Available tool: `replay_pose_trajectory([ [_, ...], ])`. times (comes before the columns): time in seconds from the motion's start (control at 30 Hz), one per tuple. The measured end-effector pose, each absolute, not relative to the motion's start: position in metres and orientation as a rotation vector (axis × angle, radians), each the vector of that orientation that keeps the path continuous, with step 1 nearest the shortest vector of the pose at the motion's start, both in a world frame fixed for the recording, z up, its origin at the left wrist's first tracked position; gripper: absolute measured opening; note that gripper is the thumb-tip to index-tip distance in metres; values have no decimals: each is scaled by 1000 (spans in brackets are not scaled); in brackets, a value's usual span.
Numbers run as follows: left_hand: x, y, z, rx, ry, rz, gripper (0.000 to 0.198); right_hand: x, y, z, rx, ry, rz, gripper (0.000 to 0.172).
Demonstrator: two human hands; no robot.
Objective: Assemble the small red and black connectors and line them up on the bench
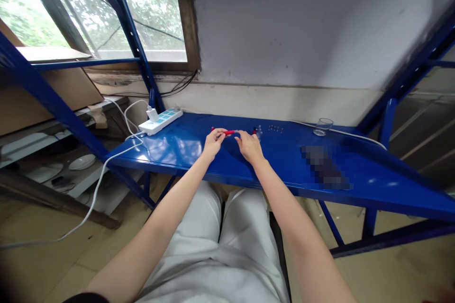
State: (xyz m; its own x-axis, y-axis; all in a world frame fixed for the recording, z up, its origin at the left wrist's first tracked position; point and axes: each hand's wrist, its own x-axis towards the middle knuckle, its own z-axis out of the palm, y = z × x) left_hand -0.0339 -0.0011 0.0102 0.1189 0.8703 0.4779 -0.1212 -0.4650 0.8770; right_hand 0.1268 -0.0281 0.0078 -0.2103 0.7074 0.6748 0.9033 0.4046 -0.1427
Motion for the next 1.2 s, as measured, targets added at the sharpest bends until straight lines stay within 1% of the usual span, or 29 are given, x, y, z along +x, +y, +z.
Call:
replay_pose_trajectory([
  [0.37, -32, -3, 9, 1600, 702, 1356, 11, 130, -31, 5, -1487, -1874, -314, 44],
  [0.57, -31, -3, 8, 1579, 701, 1377, 12, 130, -31, 6, -1440, -1876, -270, 45],
  [1.03, -32, 1, 6, 1532, 726, 1420, 14, 128, -36, 9, -1357, -1869, -159, 36],
  [1.2, -33, 2, 7, 1516, 738, 1446, 12, 127, -36, 9, -1355, -1865, -113, 34],
])
